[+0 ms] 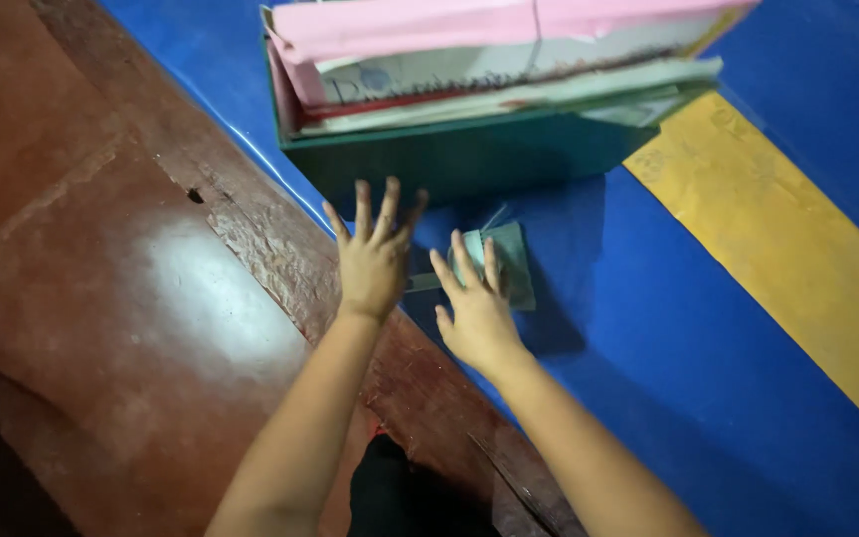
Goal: Cleaning and dusting files inside a storage folder.
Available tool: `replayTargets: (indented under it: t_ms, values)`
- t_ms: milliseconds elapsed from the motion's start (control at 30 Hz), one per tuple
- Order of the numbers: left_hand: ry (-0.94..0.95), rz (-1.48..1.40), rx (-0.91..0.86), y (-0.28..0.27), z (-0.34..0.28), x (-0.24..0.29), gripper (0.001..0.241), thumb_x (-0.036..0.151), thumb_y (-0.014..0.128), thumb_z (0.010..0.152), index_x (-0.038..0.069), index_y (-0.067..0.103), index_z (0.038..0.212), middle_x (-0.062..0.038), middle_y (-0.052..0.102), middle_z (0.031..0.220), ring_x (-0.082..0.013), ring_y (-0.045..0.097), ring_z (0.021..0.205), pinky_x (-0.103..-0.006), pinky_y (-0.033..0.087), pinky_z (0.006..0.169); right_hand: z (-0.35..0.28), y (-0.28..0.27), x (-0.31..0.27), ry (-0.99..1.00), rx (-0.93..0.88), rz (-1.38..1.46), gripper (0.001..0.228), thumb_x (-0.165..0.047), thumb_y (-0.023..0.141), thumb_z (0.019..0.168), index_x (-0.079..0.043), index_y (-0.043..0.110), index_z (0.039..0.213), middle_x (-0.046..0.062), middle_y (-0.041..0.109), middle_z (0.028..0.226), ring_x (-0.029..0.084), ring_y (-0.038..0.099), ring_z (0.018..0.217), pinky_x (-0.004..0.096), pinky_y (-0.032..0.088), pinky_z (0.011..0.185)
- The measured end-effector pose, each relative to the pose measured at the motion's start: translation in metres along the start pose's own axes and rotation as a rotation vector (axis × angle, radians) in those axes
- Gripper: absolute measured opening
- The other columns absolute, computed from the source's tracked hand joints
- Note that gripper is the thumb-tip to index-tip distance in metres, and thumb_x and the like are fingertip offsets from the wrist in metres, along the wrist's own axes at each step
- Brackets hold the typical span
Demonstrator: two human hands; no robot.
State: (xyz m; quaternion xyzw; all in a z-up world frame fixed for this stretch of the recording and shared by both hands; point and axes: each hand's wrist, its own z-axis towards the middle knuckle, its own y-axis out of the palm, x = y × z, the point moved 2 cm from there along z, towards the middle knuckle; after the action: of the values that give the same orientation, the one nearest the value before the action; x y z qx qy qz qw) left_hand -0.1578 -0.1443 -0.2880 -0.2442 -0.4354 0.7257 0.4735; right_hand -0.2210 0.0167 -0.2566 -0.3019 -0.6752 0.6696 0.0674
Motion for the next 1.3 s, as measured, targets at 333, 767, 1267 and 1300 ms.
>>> replayTargets:
  t_ms: [333,767,1267,1300]
  values:
    - [-0.206,-0.107,-0.498,-0.021,-0.041,0.021,0.08,0.015,0.067,0.089,0.028,0.033,0.161,-0.008,0.003,0.174,-0.0315,-0.001,0.16,-0.0675,0.007,0.125,-0.005,0.032,-0.007,0.078,-0.264,-0.075,0.078,-0.028,0.068,0.084,-0.019,0.04,0.155,0.002,0.018,0.172,0.047,0.002,0.156,0.071,0.016,0.118]
    - [-0.236,-0.182,-0.638,-0.023,-0.104,0.073,0.063,0.023,0.077,0.074,0.021,0.063,0.136,-0.013,0.03,0.166,-0.0334,0.018,0.157,-0.0596,0.013,0.126,-0.05,0.065,0.017,-0.034,-0.061,-0.119,0.068,0.0,0.067,0.075,-0.012,0.055,0.14,0.005,0.042,0.139,0.042,0.027,0.14,0.073,0.029,0.106]
    - [-0.03,-0.274,0.217,-0.177,0.016,0.058,0.058,0.011,0.08,0.078,0.007,0.065,0.134,-0.016,0.061,0.139,-0.0352,0.057,0.131,-0.0472,0.041,0.113,-0.069,-0.143,-0.008,-0.223,0.562,0.423,0.026,0.008,0.063,0.088,-0.011,0.068,0.104,0.012,0.06,0.114,0.04,0.064,0.11,0.049,0.051,0.094]
    - [-0.039,-0.221,0.277,-0.18,0.028,0.048,0.058,0.013,0.081,0.079,0.009,0.065,0.135,-0.013,0.062,0.137,-0.0329,0.058,0.128,-0.0453,0.042,0.112,-0.067,-0.161,-0.012,-0.249,0.587,0.505,0.025,0.007,0.064,0.091,-0.013,0.07,0.104,0.011,0.063,0.119,0.039,0.064,0.115,0.048,0.05,0.097]
